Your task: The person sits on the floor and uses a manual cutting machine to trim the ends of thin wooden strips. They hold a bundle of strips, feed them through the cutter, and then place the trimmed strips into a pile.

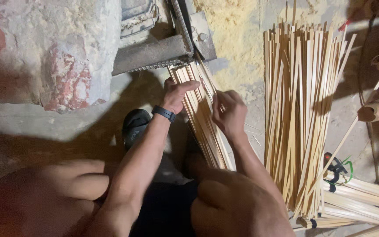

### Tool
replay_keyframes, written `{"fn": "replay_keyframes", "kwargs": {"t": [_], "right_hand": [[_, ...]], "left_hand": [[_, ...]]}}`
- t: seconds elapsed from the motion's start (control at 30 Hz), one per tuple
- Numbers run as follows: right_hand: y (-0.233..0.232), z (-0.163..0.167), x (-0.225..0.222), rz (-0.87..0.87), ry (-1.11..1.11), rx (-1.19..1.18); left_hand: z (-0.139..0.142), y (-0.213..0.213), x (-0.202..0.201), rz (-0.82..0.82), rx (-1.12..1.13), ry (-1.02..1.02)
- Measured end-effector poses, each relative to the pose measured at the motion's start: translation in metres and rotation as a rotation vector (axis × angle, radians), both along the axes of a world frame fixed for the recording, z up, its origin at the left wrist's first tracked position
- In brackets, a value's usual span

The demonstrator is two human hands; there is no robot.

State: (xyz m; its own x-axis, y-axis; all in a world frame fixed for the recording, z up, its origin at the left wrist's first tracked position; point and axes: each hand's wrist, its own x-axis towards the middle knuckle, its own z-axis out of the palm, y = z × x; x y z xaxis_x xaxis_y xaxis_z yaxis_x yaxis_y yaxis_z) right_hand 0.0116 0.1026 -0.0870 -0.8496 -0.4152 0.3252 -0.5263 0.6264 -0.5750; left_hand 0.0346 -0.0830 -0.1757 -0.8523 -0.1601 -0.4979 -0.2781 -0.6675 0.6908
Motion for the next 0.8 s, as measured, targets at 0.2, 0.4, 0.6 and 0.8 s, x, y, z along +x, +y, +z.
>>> {"fn": "replay_keyframes", "kwargs": {"t": [0.2, 0.4, 0.6, 0.8], "right_hand": [[0.023, -0.021, 0.025, 0.020, -0.392, -0.096], [0.020, -0.027, 0.022, -0.034, -0.572, -0.375], [0.011, -0.019, 0.015, -0.067, -0.459, -0.245], [0.001, -0.008, 0.011, -0.179, -0.685, -0.362]], "left_hand": [[0.022, -0.001, -0.006, -0.098, -0.191, -0.058], [0.020, -0.005, -0.001, -0.062, 0.087, 0.036], [0.024, -0.004, -0.001, -0.054, 0.052, -0.015], [0.026, -0.002, -0.004, -0.028, -0.022, -0.067]]}}
